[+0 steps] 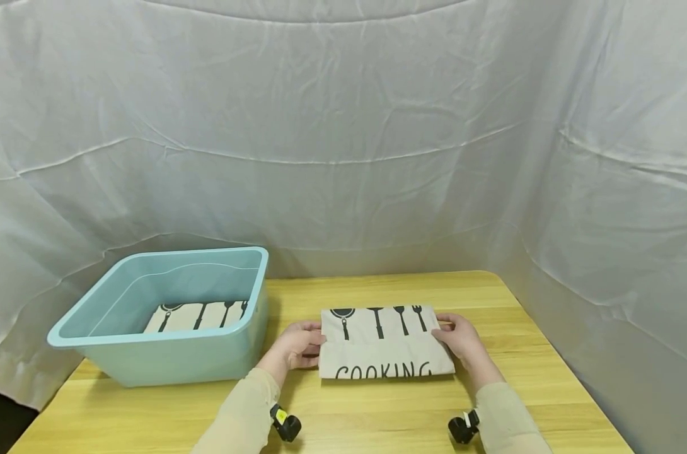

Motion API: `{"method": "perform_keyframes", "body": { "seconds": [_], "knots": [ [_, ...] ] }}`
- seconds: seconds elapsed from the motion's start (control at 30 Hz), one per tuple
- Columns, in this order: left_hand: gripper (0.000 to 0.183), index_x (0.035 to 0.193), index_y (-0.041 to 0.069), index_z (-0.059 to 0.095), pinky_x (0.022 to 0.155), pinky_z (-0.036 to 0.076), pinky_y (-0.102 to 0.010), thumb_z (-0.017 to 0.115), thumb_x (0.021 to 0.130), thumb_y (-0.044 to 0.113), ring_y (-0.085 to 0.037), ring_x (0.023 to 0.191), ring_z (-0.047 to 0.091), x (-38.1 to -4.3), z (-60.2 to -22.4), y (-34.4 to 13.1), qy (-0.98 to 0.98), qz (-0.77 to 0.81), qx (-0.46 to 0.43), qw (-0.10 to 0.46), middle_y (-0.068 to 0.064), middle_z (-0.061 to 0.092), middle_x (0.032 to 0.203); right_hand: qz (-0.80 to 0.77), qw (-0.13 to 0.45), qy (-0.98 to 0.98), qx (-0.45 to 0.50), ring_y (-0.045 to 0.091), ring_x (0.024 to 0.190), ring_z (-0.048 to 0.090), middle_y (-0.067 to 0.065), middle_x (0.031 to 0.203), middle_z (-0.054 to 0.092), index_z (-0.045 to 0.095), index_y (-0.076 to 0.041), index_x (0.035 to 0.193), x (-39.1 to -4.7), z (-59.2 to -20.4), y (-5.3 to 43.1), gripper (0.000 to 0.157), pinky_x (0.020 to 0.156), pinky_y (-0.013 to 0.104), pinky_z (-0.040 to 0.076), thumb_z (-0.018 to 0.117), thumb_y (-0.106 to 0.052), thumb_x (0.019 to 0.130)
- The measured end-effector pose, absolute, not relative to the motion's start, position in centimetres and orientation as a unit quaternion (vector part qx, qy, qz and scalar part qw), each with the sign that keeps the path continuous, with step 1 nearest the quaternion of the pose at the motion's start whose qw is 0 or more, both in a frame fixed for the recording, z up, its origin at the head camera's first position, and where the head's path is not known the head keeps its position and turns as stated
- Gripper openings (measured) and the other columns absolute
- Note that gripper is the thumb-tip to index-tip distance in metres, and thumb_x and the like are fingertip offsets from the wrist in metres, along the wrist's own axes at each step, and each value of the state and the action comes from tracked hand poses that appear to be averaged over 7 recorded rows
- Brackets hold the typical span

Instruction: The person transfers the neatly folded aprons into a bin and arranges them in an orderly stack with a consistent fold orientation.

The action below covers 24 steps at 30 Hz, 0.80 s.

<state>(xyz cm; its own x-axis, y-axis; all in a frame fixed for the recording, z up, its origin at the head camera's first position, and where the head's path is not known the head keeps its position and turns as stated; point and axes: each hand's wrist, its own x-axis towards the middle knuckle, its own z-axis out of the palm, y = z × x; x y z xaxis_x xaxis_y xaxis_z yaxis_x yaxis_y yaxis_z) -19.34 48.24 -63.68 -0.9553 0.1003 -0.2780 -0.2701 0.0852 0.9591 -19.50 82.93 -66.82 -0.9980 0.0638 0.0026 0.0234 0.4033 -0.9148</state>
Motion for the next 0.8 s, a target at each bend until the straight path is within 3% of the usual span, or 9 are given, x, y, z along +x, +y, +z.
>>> {"method": "perform_keyframes", "body": {
  "seconds": [0.27,0.53,0.8],
  "knots": [
    [0.043,0.129,-0.003,0.058,0.063,0.058,-0.037,0.064,0.086,-0.006,-0.020,0.076,0.065,-19.3,-62.3,48.3,0.727,0.677,-0.022,0.111,-0.012,0.068,0.110,0.569,0.013,-0.822,-0.015,0.014,0.083,0.059,0.021,0.110,0.060,0.043,0.014,0.137,-19.1,-64.9,83.5,0.053,0.066,0.030,0.056,0.065,-0.006,0.093],
    [0.044,0.128,-0.004,0.058,0.063,0.058,-0.035,0.063,0.084,-0.007,-0.018,0.077,0.065,-18.9,-60.3,48.9,0.711,0.699,0.006,0.082,-0.012,0.064,0.108,0.613,0.025,-0.790,0.006,0.009,0.083,0.060,0.015,0.111,0.059,0.038,0.013,0.142,-18.6,-62.8,84.3,0.057,0.068,0.031,0.057,0.064,-0.008,0.095],
    [0.047,0.131,-0.004,0.057,0.065,0.058,-0.035,0.063,0.085,-0.008,-0.019,0.081,0.063,-18.4,-58.1,49.4,0.698,0.714,0.010,0.059,-0.013,0.061,0.109,0.652,0.035,-0.757,0.026,0.003,0.085,0.060,-0.001,0.106,0.057,0.031,0.012,0.145,-18.2,-60.8,85.0,0.062,0.071,0.027,0.056,0.063,-0.009,0.097]
  ]
}}
